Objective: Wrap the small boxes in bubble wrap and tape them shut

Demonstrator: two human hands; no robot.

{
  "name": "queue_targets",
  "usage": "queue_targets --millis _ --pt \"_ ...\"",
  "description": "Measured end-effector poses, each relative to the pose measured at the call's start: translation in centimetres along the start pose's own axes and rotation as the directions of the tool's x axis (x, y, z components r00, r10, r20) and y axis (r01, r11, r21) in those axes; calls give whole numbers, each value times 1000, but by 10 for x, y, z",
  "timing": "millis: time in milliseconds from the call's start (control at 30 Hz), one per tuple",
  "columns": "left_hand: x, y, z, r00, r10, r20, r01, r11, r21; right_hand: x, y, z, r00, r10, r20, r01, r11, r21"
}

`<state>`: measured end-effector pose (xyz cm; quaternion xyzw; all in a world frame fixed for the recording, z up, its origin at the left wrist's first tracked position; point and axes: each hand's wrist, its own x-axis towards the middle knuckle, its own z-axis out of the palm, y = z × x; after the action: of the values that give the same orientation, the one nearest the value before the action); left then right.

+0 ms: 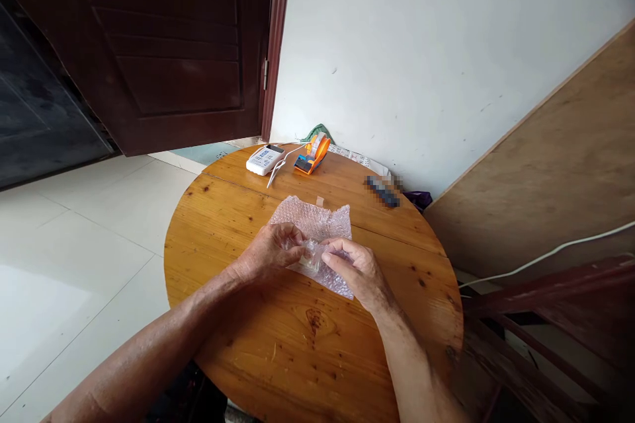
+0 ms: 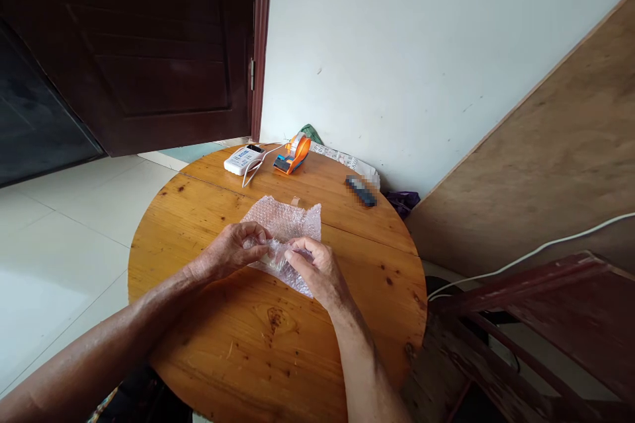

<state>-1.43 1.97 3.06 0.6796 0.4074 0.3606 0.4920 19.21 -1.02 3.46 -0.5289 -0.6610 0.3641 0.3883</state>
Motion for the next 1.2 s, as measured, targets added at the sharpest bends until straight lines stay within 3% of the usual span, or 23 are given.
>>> queue_targets --millis 400,533,733,800,867,933,1000,1067,1200 --pt "3 -2 4 999 -48 -17 48 999 18 -2 6 7 979 199 -44 -198 980 34" --pt "5 -3 5 998 -51 -39 50 998 -37 0 10 8 978 195 -71 -193 981 36" --pt "7 -4 6 997 -60 -44 57 996 -72 2 17 7 978 29 -207 -53 992 -114" --pt "7 -3 7 996 -69 -53 65 995 -73 1 16 7 955 -114 -274 42 966 -256" --pt "7 -1 7 995 -75 -63 70 995 -70 -2 12 8 900 -329 -286 185 882 -433" --pt "7 0 7 995 -79 -66 75 995 -63 -6 2 10 824 -526 -213 308 730 -610" --pt "7 2 6 994 -86 -61 82 994 -68 -10 -9 15 774 -626 -94 372 570 -732" --pt "7 2 6 995 -90 -53 84 992 -94 -13 -18 21 773 -634 22 419 483 -769" --pt "8 -1 7 994 -89 -60 81 989 -123 -16 -24 28 825 -548 137 447 486 -751"
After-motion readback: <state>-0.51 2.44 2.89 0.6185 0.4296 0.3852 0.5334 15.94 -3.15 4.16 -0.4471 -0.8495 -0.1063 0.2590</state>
